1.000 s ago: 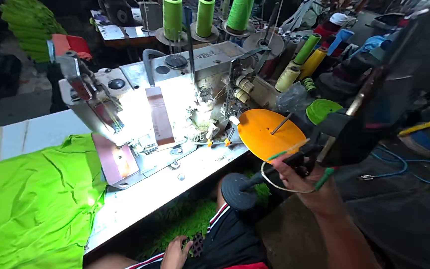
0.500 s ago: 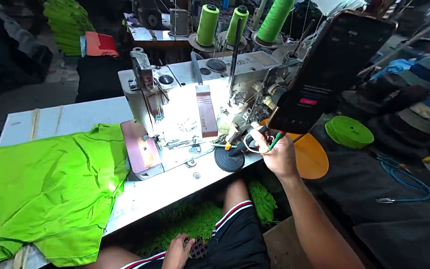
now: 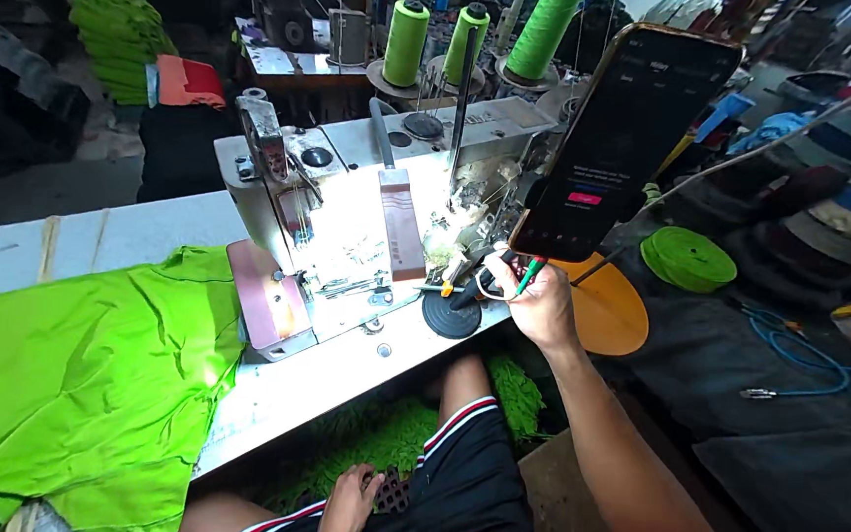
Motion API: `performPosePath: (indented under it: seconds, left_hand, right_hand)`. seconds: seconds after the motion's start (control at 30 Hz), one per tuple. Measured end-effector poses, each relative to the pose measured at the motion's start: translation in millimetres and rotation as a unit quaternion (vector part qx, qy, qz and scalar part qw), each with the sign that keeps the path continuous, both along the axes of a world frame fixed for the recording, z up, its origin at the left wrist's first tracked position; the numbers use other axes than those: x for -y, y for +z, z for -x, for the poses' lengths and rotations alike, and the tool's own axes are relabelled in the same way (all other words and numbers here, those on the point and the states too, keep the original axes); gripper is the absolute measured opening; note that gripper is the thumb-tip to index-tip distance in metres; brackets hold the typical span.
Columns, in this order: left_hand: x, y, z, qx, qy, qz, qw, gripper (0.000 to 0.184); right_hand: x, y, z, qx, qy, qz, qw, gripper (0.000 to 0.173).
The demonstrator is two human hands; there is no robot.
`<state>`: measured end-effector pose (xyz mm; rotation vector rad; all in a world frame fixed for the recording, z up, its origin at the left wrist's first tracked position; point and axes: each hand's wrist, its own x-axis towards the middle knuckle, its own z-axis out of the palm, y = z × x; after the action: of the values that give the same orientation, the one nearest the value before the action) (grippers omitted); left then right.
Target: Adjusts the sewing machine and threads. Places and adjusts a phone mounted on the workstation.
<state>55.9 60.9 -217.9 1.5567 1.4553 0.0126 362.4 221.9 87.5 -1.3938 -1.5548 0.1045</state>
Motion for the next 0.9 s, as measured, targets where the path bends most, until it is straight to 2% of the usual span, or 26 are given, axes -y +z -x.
performPosePath:
  seconds: [0.1, 0.27, 0.43, 0.6, 0.77, 0.9]
  left_hand:
    - [-1.3, 1.3, -0.1, 0.001, -0.005, 0.001, 1.000, 0.049]
    - [-0.9, -1.0, 1.0, 0.000, -0.007, 0.008, 1.000, 0.049]
    - [-0.7, -5.4, 0.8, -0.014, -0.025, 0.011, 1.000, 0.048]
    - [-4.5, -6.3, -1.9, -0.015, -0.042, 0.012, 0.999, 0.048]
    - [-3.3, -2.5, 0.4, -0.014, -0.028, 0.011, 0.999, 0.038]
    - [-1.3, 1.2, 2.0, -0.017, -0.035, 0.002, 0.999, 0.031]
  right_hand:
    - [3.9, 2.3, -1.7, -0.030, -0.010, 0.026, 0.999, 0.025]
    - [43.6, -1.2, -4.6, -0.006, -0.033, -0.006, 0.999, 0.026]
    - [82.1, 11.3, 2.8, 0.081, -0.038, -0.134, 0.987, 0.035]
    - [75.6, 30.9, 10.3, 0.171, -0.009, -0.117, 0.978, 0.053]
    - [67.9, 26.4, 12.3, 0.191, -0.032, -0.110, 0.975, 0.054]
    - [72.7, 25.0, 5.2, 0.179, -0.015, -0.104, 0.978, 0.051]
